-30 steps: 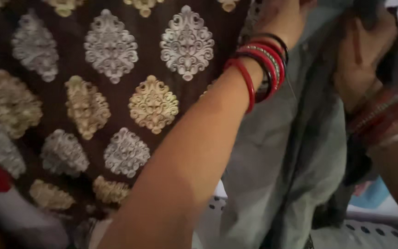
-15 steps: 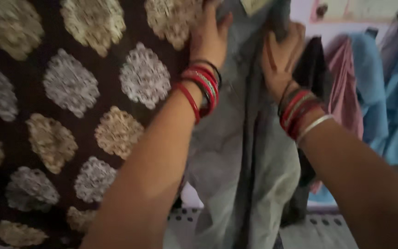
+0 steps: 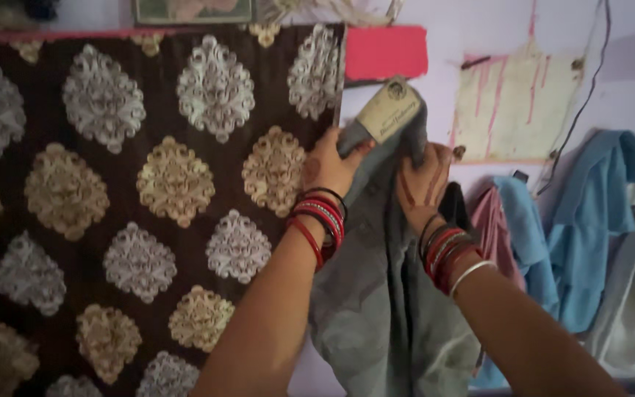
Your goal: The person moves a blue plastic stool to a corner of the room. They then pick up various articles of clothing, including a light blue shirt, a white shirt, a pink shirt, a dark grey shirt, a pair of jeans, and a dark blue shirt, from a sofa. Each item is unfolded and hung on nails attached to the wall.
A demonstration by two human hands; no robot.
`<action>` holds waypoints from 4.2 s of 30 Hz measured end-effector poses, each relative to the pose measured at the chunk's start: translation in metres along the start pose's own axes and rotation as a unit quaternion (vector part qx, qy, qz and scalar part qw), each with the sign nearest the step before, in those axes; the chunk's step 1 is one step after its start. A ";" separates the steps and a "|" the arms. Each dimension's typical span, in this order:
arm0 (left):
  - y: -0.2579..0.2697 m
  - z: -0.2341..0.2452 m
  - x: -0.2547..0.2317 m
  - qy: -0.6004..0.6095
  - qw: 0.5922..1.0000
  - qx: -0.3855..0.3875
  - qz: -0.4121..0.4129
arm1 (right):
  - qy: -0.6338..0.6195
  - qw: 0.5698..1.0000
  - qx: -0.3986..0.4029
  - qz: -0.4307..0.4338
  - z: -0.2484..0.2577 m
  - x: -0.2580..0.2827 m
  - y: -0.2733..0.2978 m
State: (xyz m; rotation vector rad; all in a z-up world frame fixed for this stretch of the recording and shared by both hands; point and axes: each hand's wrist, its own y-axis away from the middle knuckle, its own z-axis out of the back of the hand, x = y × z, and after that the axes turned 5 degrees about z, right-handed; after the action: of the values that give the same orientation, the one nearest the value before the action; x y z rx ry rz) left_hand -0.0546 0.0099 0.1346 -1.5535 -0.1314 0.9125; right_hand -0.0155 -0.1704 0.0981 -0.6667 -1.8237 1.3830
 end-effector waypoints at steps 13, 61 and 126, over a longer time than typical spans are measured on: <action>-0.051 -0.098 -0.086 0.186 0.964 0.180 0.055 | -0.008 0.999 -0.011 -0.044 0.060 -0.027 -0.073; -0.055 -0.339 0.060 -0.079 0.989 0.008 -0.128 | -0.197 0.970 0.109 0.095 -0.060 -0.331 -0.082; 0.303 -0.148 0.030 0.322 0.865 0.354 0.153 | -0.028 0.924 0.332 -0.190 0.162 -0.111 0.254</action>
State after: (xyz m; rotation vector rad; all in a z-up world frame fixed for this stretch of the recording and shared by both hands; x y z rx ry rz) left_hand -0.0698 -0.1593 -0.1587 -1.1036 0.8651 0.5288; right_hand -0.0880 -0.2765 -0.1967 0.0793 -1.2930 1.6153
